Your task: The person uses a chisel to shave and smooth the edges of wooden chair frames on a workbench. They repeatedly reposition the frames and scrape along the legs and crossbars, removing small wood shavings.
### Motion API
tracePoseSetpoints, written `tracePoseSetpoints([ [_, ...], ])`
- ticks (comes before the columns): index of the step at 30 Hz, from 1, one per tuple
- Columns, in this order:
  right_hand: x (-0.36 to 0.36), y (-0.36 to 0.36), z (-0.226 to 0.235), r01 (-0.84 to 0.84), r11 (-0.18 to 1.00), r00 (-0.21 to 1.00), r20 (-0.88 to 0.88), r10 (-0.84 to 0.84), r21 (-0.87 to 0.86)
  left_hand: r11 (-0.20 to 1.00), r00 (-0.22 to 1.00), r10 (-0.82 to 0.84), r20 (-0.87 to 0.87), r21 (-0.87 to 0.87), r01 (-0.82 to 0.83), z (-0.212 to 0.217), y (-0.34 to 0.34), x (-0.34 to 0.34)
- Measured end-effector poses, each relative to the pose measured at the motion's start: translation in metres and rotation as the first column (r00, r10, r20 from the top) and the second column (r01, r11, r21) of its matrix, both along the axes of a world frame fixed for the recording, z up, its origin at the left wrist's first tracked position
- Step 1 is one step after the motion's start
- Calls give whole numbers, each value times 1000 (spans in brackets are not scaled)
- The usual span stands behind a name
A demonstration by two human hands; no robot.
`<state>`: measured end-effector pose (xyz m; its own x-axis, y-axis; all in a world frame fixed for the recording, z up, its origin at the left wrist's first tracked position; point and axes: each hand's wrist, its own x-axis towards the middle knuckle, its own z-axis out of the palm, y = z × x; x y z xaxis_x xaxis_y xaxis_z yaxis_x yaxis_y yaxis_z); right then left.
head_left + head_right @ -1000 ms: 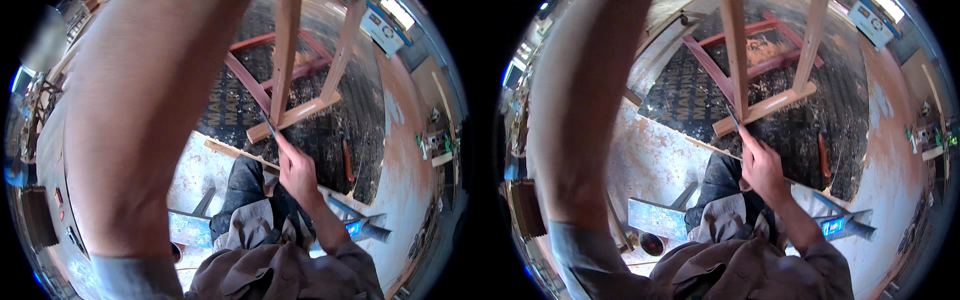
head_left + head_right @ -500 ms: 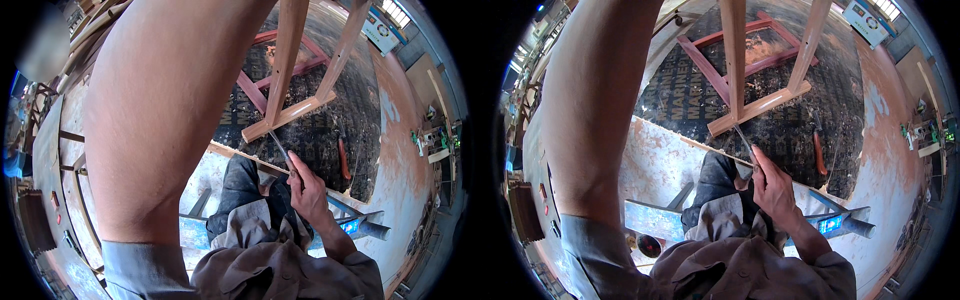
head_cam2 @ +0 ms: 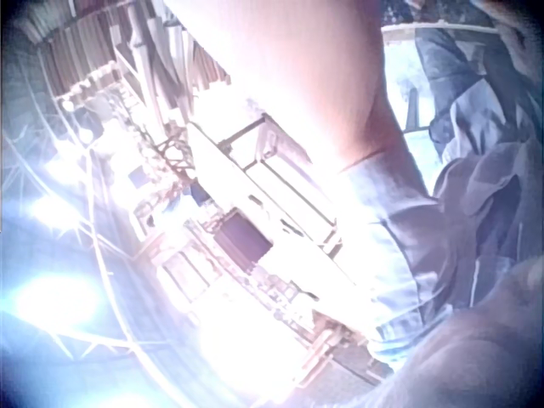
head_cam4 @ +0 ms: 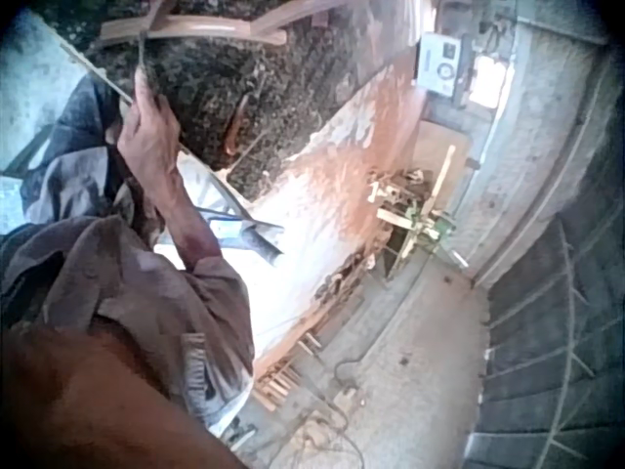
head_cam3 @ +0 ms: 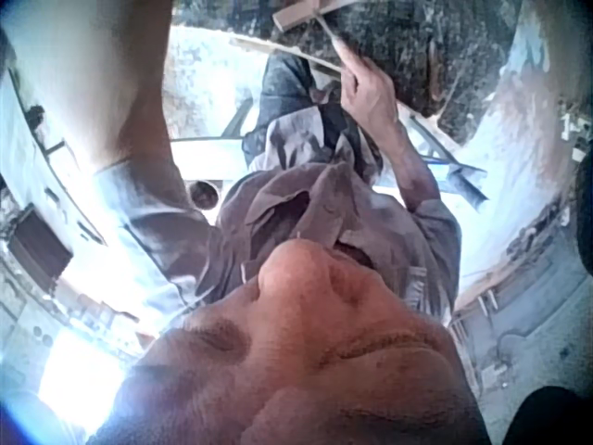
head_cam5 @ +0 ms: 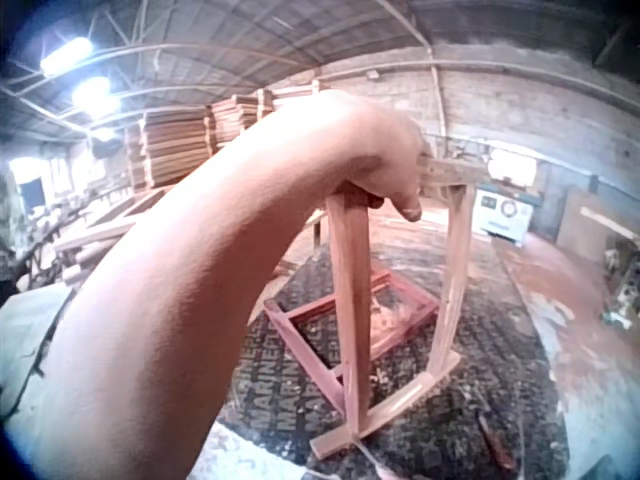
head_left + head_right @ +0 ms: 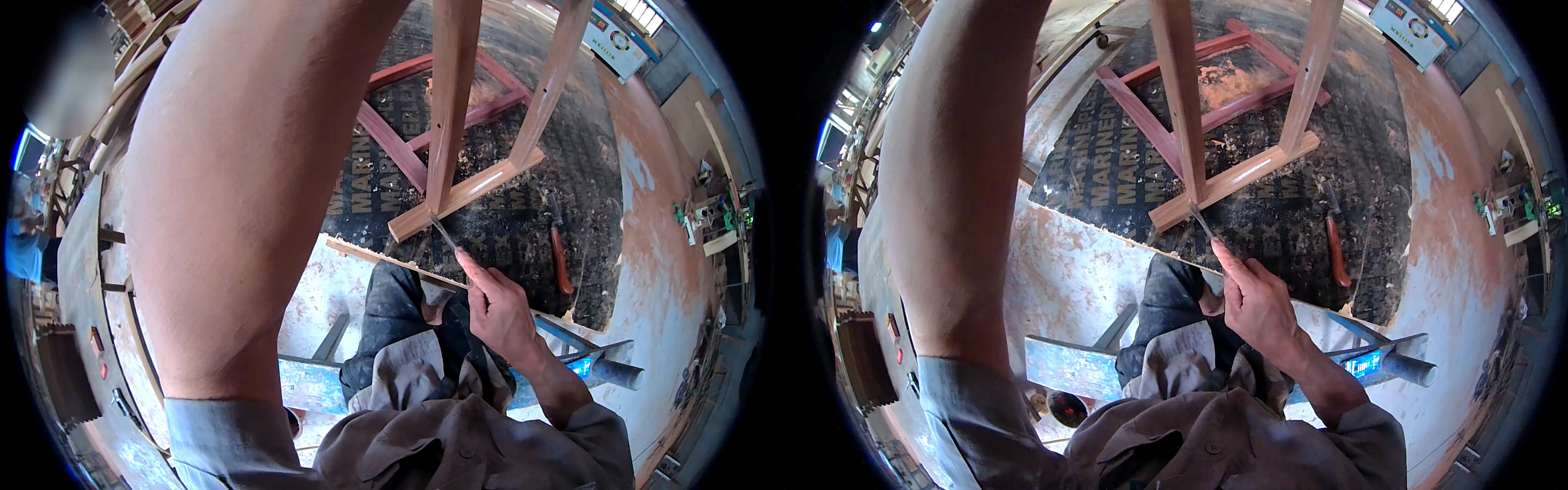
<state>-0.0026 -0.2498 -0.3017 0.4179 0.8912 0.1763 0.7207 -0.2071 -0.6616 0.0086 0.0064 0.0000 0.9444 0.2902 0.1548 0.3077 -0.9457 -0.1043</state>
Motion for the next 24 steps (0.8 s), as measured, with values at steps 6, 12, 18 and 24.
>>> tracePoseSetpoints([
  [6,1,10,-2,-5,1000,1000,-29,4,-25,960,986,-36,-163,-280,-11,20,26,19],
  [12,6,5,-8,7,999,998,-68,-4,40,988,989,-144,31,-50,145,-2,17,3],
  [18,7,4,-12,10,999,998,-57,-7,36,981,982,-188,19,-43,188,3,26,-2],
  [24,5,11,-16,8,995,1000,-26,-5,98,987,991,-130,22,-87,132,0,27,5],
])
